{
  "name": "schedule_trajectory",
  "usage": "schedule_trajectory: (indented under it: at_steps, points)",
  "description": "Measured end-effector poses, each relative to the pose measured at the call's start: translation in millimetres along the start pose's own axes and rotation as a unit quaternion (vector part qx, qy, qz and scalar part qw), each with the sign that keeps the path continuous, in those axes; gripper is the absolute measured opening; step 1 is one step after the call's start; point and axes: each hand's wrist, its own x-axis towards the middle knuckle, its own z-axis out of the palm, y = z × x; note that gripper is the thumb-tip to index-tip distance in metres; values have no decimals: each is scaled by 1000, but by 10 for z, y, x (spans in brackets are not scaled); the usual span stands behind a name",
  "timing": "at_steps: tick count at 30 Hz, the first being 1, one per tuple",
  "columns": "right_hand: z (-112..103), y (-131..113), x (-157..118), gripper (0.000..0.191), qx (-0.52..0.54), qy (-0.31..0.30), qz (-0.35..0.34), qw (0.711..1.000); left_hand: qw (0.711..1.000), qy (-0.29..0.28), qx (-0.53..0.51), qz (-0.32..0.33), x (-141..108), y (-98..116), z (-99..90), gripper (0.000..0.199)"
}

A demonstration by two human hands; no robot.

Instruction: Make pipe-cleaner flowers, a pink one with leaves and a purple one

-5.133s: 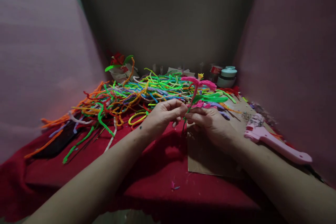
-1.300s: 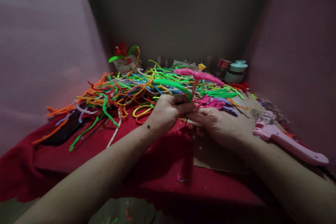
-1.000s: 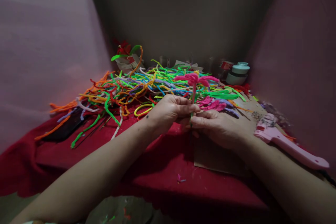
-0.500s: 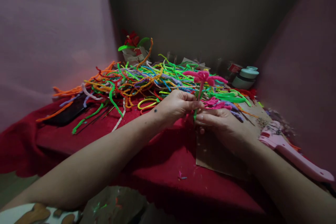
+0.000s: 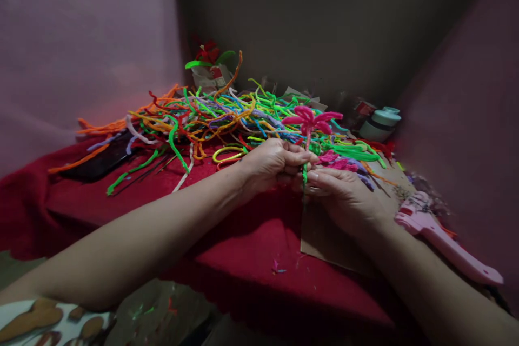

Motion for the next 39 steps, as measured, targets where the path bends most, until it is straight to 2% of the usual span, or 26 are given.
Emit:
schedule_trajectory:
  at_steps: [3, 5, 10, 12, 18, 22, 26, 28, 32, 35, 39]
  points:
    - [3, 15, -5, 8, 37, 0, 16, 999, 999, -27, -43, -3, 36, -42, 0, 1]
    - [0, 25, -9, 8, 47, 3, 16, 999, 997, -48, -58, 2, 55, -68, 2, 6]
    - [19, 9, -13, 8, 36, 43, -11, 998, 996, -36, -69, 51, 46, -86, 18, 11]
    - [38, -11, -20, 9, 20, 58, -23, 998, 997, -27, -43, 63, 28, -82, 22, 18]
    - [73, -45, -51, 6, -47, 83, -56, 994, 989, 9, 124, 81, -14, -31, 9, 26]
    - [37, -42, -47, 12, -78, 59, -30, 995, 984, -1, 163, 72, -11, 3, -18, 28]
    - [1, -31, -48, 14, -65, 15, 13, 998, 992, -26, 120, 24, -2, -11, -31, 26]
    - [1, -29, -52, 14, -48, -4, 24, 999, 994, -40, 102, 24, -6, -22, -27, 26]
    - [10, -24, -45, 11, -29, 2, -11, 1000, 992, -65, 95, 56, -23, -27, -11, 29]
    - [-5, -17, -32, 19, -62, 26, -27, 997, 988, -68, 118, 72, -23, -28, -9, 29]
    - [-58, -3, -18, 20, -91, -3, -12, 996, 990, -58, 117, 53, -1, -40, -21, 31]
